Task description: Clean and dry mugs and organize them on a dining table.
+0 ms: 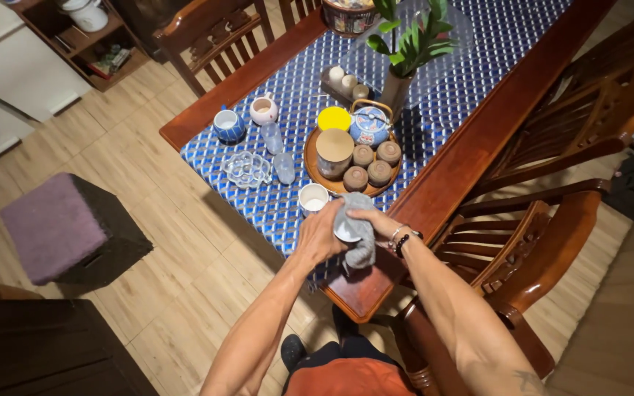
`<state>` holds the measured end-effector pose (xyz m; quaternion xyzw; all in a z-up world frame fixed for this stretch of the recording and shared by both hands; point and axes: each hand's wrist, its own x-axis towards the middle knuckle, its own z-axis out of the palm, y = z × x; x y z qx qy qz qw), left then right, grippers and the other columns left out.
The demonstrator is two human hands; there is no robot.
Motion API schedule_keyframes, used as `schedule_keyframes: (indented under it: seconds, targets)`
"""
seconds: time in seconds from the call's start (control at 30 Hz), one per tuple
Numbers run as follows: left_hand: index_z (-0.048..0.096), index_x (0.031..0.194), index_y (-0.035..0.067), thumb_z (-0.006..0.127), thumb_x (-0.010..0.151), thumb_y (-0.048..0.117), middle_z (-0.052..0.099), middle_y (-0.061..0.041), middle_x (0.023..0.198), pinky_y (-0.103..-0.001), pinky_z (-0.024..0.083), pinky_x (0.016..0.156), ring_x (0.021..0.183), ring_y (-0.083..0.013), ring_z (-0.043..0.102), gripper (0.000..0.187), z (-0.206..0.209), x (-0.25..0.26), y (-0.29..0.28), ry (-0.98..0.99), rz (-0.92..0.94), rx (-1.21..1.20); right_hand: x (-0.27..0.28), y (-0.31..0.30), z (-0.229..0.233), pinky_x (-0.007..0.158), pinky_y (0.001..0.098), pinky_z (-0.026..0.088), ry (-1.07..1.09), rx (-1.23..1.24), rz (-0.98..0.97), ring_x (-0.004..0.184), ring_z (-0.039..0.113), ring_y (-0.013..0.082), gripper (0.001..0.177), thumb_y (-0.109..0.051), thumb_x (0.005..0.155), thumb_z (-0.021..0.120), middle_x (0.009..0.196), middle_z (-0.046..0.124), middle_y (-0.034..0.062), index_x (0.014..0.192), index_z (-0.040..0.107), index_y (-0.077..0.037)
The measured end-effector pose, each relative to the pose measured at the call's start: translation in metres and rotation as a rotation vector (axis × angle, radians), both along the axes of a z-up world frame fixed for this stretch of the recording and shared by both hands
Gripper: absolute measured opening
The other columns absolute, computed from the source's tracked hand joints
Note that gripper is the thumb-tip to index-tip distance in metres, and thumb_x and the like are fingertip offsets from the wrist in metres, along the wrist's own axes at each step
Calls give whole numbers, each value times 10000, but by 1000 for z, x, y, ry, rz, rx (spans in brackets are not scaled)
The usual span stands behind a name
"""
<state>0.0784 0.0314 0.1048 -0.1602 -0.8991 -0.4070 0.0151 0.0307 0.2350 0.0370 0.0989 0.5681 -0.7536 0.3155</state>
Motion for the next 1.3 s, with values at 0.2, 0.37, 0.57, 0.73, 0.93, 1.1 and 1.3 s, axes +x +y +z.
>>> schedule_keyframes:
  seconds: [0.2,0.37,0.57,0.73,0.93,1.1,1.3]
  targets:
    - [526,1367,112,958,528,162,694,-182,1126,-509,513,894,1056,-430,628,946,0,7,17,-60,-60,-75,-6,23,-7,816,394,584,539,767,211,873,782,253,302,-223,821,776,938,810,135,1063,785,-45]
    - [515,1192,42,972,552,173,666,-190,1156,-533,511,866,1087,-441,613,797,-26,5,36,-110,-10,-176,1,15,25,811,454,566,697,1132,230,958,707,393,335,-245,765,856,956,723,240,1009,761,-35]
    - [442,1294,26,982,557,192,642,-211,1165,-544,520,865,1076,-445,621,929,-49,-7,41,-177,113,-181,-3,23,-17,892,422,556,638,918,193,1033,717,367,326,-134,832,702,1067,742,215,1150,715,-64]
    - [394,1344,13,965,617,193,609,-237,1218,-548,530,849,1041,-451,639,942,-68,-13,48,-212,157,-197,9,13,-16,1001,381,508,698,739,152,1180,680,314,524,-37,839,587,1219,719,201,1360,604,-93]
    - [327,1415,-25,934,632,110,527,-226,1272,-521,543,860,1099,-449,599,1000,-74,-14,55,-170,109,-285,10,16,-24,1031,364,474,672,659,81,1214,647,302,536,-61,855,633,1302,678,180,1386,568,-97]
    - [319,1436,-49,937,653,123,496,-232,1234,-503,538,871,1113,-437,568,1012,-81,-12,58,-131,168,-193,14,17,-47,1000,411,498,706,850,-19,1097,644,397,459,-30,861,659,1128,667,240,1318,654,-61]
    - [314,1508,6,929,656,143,537,-174,1271,-461,514,922,1185,-376,557,1059,-85,-13,57,-120,152,-405,25,13,-43,1002,410,477,703,652,2,1151,638,362,487,-54,857,691,1217,669,218,1327,565,-33]
